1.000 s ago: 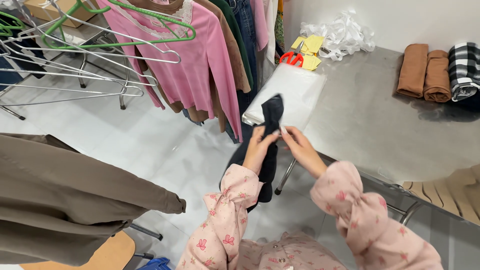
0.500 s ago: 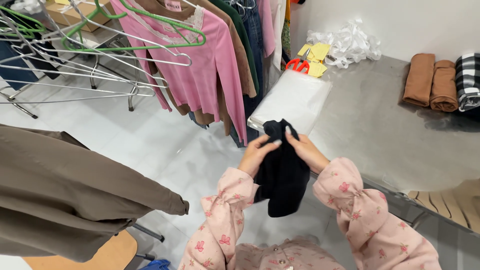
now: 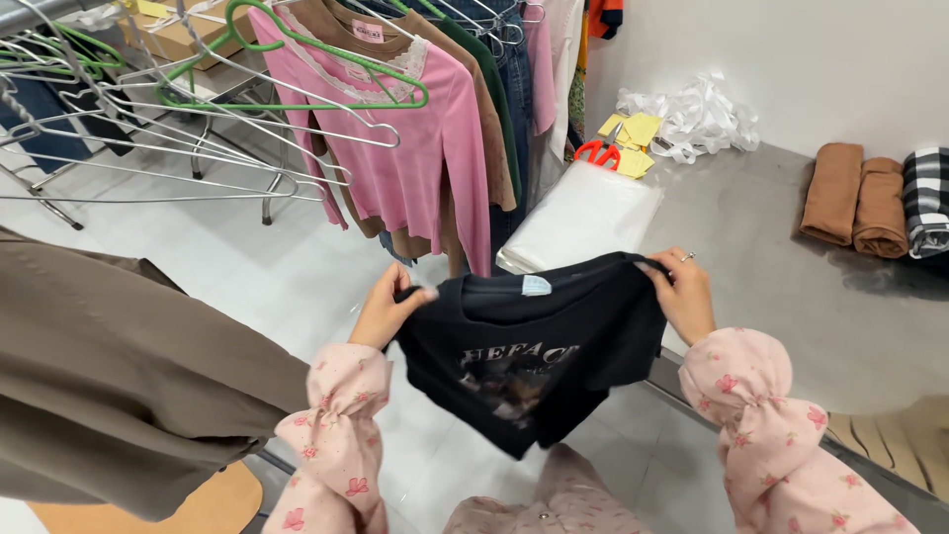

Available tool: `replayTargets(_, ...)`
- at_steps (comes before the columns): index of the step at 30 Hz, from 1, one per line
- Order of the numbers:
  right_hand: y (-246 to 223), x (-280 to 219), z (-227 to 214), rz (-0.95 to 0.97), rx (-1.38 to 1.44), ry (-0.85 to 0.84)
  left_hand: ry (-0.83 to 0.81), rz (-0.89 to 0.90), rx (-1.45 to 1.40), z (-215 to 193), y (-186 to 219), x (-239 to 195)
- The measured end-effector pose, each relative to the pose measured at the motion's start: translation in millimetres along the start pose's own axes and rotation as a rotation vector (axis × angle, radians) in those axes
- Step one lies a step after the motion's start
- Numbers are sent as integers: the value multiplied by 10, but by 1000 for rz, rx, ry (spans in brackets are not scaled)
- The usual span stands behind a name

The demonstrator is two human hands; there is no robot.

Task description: The person picks up folded garments from a table, unfolds them, places them on hangers, and hangs them on a clothing rack. The person handles a brown t-shirt, a pink long-sleeved top, and a black t-shirt with a graphic print.

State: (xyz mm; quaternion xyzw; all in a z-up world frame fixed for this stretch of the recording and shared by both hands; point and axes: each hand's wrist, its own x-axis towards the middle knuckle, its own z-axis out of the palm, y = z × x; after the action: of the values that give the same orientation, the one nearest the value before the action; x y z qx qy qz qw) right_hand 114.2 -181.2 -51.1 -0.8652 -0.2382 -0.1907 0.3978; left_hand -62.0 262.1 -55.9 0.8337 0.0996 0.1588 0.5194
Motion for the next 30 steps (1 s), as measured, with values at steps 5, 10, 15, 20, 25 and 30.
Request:
replayTargets(5, -176, 106, 203, -60, -13, -57, -165, -29, 169, -359, 35, -173)
replayTargets(10, -676, 384, 421, 153, 318, -268, -24, -80, 237, -536, 19, -140)
replayTargets(15, -1223, 796, 872, -2, 488, -444, 237, -78, -120, -637, 377, -100)
replayTargets(20, -1651, 1255, 1297, -254, 373, -281, 346, -53, -147, -1037, 393, 135)
replayTargets(25, -2549, 1755, 1577, -582, 277, -23, 384, 7, -191, -1369, 619, 440)
replayTargets(30, -3266, 2125, 1933, -700, 305, -225, 359, 31, -291, -1513, 702, 571)
